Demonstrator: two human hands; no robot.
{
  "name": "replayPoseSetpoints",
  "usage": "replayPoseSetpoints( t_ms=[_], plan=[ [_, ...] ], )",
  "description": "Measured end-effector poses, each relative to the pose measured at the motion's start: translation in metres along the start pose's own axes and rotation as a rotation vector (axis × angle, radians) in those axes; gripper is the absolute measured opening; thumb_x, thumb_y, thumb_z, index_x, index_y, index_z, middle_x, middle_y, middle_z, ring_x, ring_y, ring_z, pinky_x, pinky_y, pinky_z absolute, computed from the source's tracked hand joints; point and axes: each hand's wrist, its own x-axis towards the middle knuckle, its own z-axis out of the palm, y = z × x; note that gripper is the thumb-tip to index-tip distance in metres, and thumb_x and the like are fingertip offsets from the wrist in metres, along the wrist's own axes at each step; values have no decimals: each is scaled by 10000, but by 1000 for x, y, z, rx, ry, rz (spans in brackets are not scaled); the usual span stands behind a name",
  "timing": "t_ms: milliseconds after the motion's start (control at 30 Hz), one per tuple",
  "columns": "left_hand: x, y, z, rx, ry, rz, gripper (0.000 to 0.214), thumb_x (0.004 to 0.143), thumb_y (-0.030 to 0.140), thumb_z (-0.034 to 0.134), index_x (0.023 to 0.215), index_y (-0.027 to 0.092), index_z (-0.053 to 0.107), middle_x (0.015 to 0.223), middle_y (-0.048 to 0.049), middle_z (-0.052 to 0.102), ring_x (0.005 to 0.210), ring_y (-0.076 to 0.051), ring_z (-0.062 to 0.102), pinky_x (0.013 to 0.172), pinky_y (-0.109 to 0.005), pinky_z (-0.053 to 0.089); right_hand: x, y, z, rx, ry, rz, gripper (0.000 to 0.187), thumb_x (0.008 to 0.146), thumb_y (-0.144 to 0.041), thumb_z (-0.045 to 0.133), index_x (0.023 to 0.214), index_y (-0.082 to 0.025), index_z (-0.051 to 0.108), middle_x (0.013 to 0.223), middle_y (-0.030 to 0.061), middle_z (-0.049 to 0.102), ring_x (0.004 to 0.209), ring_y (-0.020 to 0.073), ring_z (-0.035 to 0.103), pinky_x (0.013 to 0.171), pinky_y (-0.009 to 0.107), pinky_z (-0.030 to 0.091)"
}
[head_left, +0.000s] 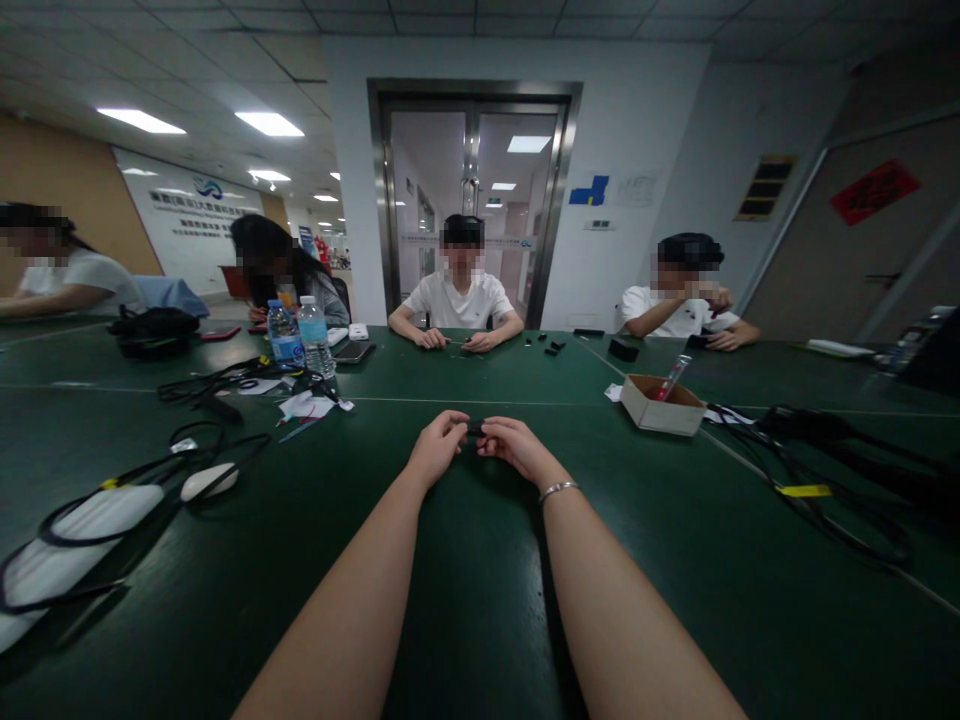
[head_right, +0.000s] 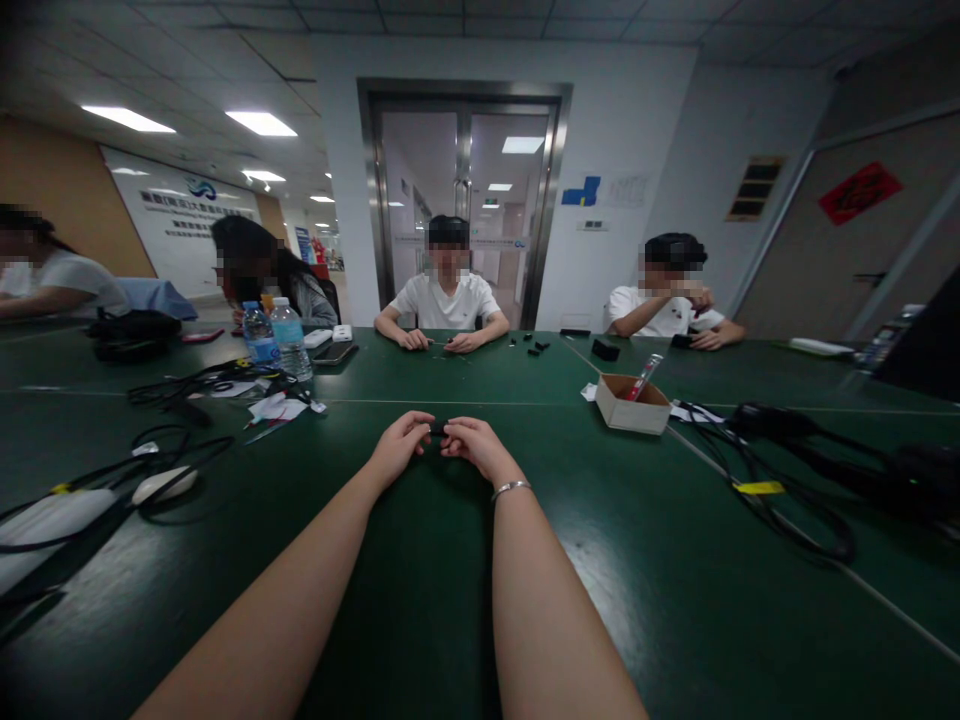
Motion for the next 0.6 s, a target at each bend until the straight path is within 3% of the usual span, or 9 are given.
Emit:
replayPoseSetpoints(
  t_ms=[133,600],
  plan=[
    [0,0,-1,28,29,-4,286,776,290,545,1037,189,607,877,-26,586,624,-95,536,611,-227,445,0,0,0,-3,-19,2,75,774,-126,664,831,-101,621,592,39,633,468,97,572,601,229,566],
    [-2,2,1,50,15,13,297,850,387,457,989,183,621,704,-3,567,571,-105,512,554,-215,411,0,1,0,-15,9,-3,62,773,-116,660,818,-105,619,587,38,630,462,97,561,590,234,564]
  ],
)
